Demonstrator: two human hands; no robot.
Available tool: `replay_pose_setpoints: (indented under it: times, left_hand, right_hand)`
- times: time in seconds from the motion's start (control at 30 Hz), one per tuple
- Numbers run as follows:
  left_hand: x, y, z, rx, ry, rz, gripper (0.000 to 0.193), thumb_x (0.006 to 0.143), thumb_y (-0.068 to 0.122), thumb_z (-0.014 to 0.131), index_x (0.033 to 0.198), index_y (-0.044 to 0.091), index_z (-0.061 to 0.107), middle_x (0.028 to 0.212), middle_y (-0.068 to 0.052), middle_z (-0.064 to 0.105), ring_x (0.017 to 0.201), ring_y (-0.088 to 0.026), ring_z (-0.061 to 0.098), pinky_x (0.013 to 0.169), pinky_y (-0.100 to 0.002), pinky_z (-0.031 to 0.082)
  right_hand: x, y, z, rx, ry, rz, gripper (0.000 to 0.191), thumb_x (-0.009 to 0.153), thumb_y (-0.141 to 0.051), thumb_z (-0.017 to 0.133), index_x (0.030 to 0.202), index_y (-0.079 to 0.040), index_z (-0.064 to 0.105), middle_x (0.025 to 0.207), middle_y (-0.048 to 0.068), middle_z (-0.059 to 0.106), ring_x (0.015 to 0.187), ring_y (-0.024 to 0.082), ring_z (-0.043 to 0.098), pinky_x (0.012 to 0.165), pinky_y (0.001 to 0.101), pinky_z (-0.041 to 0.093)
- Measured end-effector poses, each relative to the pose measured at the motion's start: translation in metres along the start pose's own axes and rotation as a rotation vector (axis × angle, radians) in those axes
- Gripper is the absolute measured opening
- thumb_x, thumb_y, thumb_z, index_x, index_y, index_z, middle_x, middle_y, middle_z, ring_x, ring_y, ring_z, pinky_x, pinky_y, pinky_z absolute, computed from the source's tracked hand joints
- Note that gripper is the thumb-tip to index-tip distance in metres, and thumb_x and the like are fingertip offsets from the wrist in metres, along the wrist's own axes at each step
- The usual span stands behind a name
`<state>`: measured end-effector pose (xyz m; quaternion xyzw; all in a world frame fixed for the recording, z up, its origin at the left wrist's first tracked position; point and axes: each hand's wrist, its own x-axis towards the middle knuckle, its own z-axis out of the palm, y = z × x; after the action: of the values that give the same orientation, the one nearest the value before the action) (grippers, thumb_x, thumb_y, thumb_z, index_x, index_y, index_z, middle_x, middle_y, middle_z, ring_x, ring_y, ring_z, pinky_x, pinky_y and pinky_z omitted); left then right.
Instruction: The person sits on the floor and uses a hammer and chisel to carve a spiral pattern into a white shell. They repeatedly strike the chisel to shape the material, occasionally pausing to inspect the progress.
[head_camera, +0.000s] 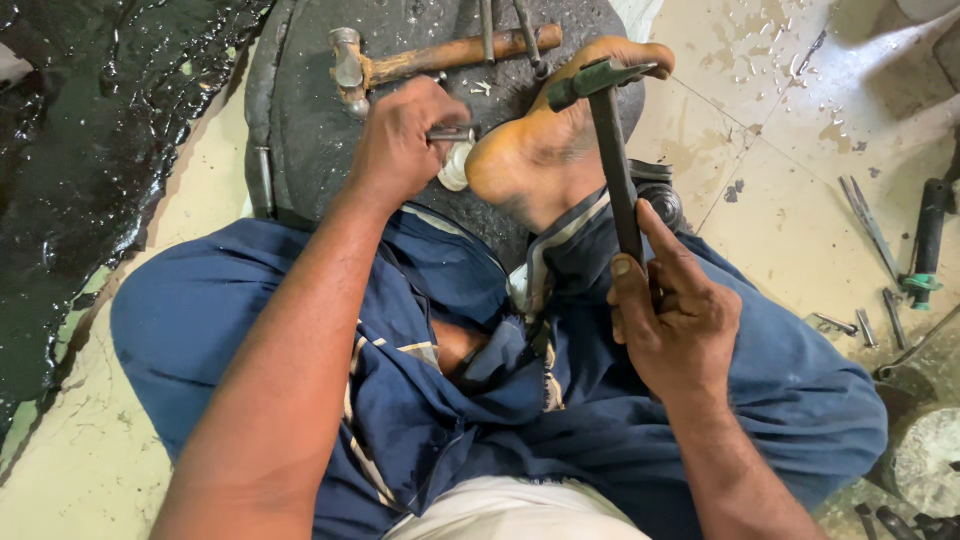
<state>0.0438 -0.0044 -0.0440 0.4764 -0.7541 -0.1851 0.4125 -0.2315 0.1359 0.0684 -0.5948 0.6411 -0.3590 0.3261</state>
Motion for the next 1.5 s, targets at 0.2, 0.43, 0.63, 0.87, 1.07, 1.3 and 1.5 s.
replay_pose_setpoints:
  times: [0.2, 0.43, 0.63, 0.87, 1.07, 1.3, 1.5]
  left_hand:
    - [-0.005, 0.008, -0.022, -0.094, 0.083, -0.142, 0.02, 0.084, -0.004, 0.077, 0.102, 0.003, 0.073, 0.099, -0.011, 0.071, 0.089, -0.024, 0.073, 0.08, -0.033, 0.057]
    - [-0.011, 0.019, -0.021, -0.19, -0.038, -0.158, 0.011, 0.088, 0.001, 0.079, 0.096, 0.004, 0.073, 0.089, -0.009, 0.076, 0.081, -0.019, 0.076, 0.073, -0.031, 0.057]
    - [-0.009, 0.013, -0.014, -0.262, -0.105, -0.103, 0.013, 0.089, -0.004, 0.07, 0.101, 0.001, 0.069, 0.091, -0.012, 0.074, 0.081, -0.023, 0.075, 0.073, -0.033, 0.058]
    - [-0.014, 0.01, -0.012, -0.157, -0.155, -0.124, 0.014, 0.092, -0.001, 0.07, 0.105, 0.003, 0.069, 0.089, -0.015, 0.074, 0.083, -0.03, 0.076, 0.071, -0.039, 0.057]
    - [-0.013, 0.009, -0.011, -0.023, -0.166, -0.164, 0.014, 0.091, 0.01, 0.075, 0.102, 0.003, 0.07, 0.086, -0.018, 0.072, 0.08, -0.038, 0.071, 0.065, -0.044, 0.053]
    - [-0.014, 0.004, -0.012, -0.05, -0.136, -0.163, 0.014, 0.09, 0.015, 0.075, 0.098, 0.005, 0.069, 0.085, -0.019, 0.071, 0.08, -0.041, 0.069, 0.063, -0.045, 0.051]
    - [-0.013, 0.0, -0.01, -0.075, -0.13, -0.156, 0.016, 0.093, 0.022, 0.074, 0.093, 0.006, 0.071, 0.082, -0.017, 0.07, 0.077, -0.039, 0.068, 0.066, -0.044, 0.052]
  right_hand:
    - [0.001, 0.0, -0.001, 0.035, 0.002, 0.047, 0.047, 0.099, -0.004, 0.067, 0.145, -0.007, 0.061, 0.068, 0.0, 0.065, 0.05, 0.003, 0.055, 0.044, 0.0218, 0.043]
    - [0.002, -0.004, 0.004, -0.033, -0.052, -0.032, 0.047, 0.097, -0.006, 0.07, 0.144, -0.01, 0.063, 0.067, 0.0, 0.066, 0.051, 0.003, 0.056, 0.046, 0.022, 0.045]
    - [0.006, -0.007, 0.011, -0.248, -0.061, -0.253, 0.046, 0.097, -0.012, 0.074, 0.142, -0.012, 0.065, 0.077, 0.008, 0.072, 0.059, 0.008, 0.064, 0.059, 0.0253, 0.051]
    - [0.002, -0.008, 0.017, -0.253, -0.024, -0.321, 0.045, 0.099, -0.01, 0.074, 0.142, -0.013, 0.064, 0.088, 0.012, 0.074, 0.062, 0.015, 0.067, 0.062, 0.0291, 0.053]
    - [0.01, -0.01, 0.022, -0.344, -0.062, -0.425, 0.045, 0.096, -0.007, 0.075, 0.141, -0.009, 0.066, 0.081, 0.014, 0.071, 0.063, 0.023, 0.066, 0.061, 0.0343, 0.052]
    - [0.018, -0.011, 0.018, -0.258, 0.159, -0.373, 0.041, 0.105, -0.008, 0.071, 0.145, -0.01, 0.061, 0.087, 0.013, 0.071, 0.07, 0.021, 0.07, 0.067, 0.0344, 0.054]
    - [0.026, -0.009, 0.018, -0.291, -0.127, -0.394, 0.04, 0.096, -0.008, 0.073, 0.135, -0.014, 0.068, 0.09, 0.016, 0.073, 0.069, 0.024, 0.072, 0.064, 0.0347, 0.056]
